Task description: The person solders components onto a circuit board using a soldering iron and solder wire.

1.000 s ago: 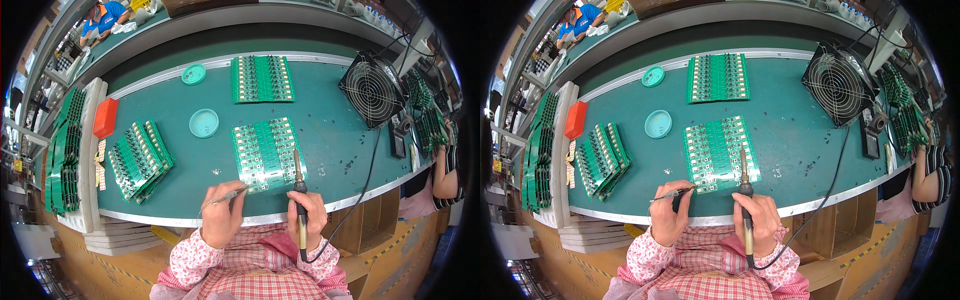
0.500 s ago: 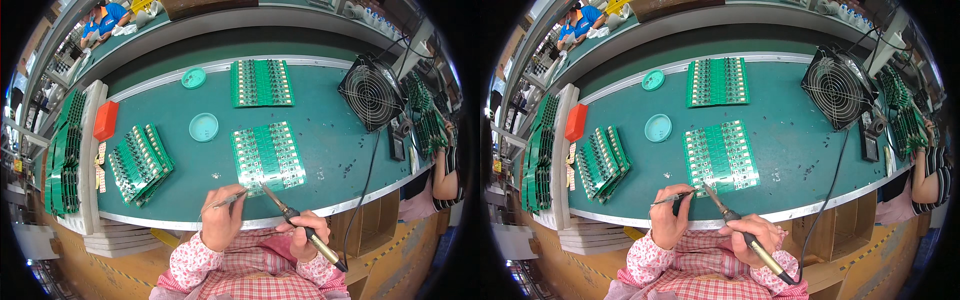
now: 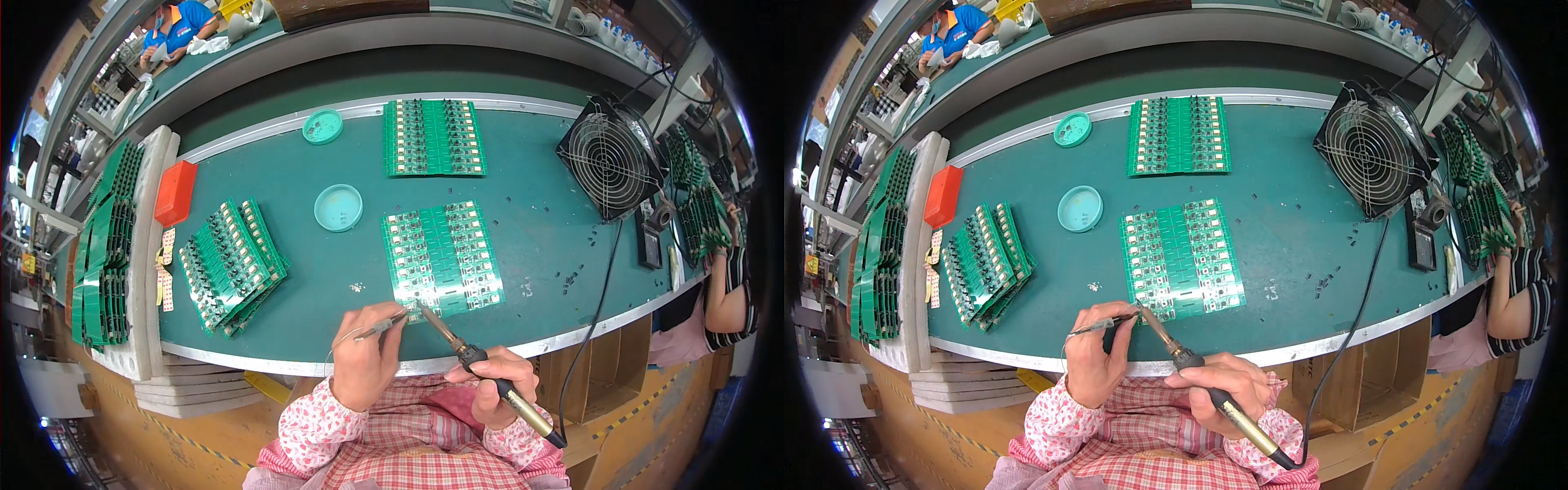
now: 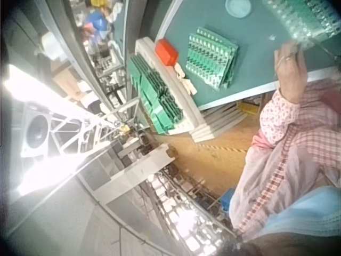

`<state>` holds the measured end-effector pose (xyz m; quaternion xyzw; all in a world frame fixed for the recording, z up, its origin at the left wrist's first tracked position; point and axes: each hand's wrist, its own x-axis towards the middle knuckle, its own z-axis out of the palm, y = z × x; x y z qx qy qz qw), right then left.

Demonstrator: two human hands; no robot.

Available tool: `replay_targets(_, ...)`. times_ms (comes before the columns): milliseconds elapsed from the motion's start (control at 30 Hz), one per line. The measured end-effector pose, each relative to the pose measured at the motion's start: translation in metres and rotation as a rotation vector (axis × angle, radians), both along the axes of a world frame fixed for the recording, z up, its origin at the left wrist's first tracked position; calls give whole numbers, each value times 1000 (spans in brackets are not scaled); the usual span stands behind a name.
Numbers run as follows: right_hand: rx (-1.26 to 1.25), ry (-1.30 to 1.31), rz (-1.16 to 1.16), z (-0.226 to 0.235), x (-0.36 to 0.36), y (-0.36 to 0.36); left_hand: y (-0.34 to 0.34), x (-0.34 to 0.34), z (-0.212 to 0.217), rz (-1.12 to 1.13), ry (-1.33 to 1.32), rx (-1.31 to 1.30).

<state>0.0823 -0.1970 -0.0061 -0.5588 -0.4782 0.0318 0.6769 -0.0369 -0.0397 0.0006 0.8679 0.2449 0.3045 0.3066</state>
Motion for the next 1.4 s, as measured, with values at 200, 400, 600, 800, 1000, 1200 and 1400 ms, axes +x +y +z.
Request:
replay_targets(200,-27,6,4,0,1,-1,0,0,1,-3,0,4)
replay_targets(400,-174,186,-109,-6,-4,-3,0,0,3,3,8,-12)
replay_targets(600,-244,156,-108,-8,-1,-1,0,0,2,-1,-5,-17)
replay_targets(800,-282,101,-105,-7,-1,2,0,0,2,1,-4,-21)
replay_targets(1000,-279,86,-98,-8,-1,3,0,-1,2,0,-6,-19)
replay_targets(1200,-345,44,-77,1,-2,2,0,-1,0,-2,-12,-3)
replay_targets(1400,-307,-215,-9,11,8,9,1,-1,-1,-7,-25,13)
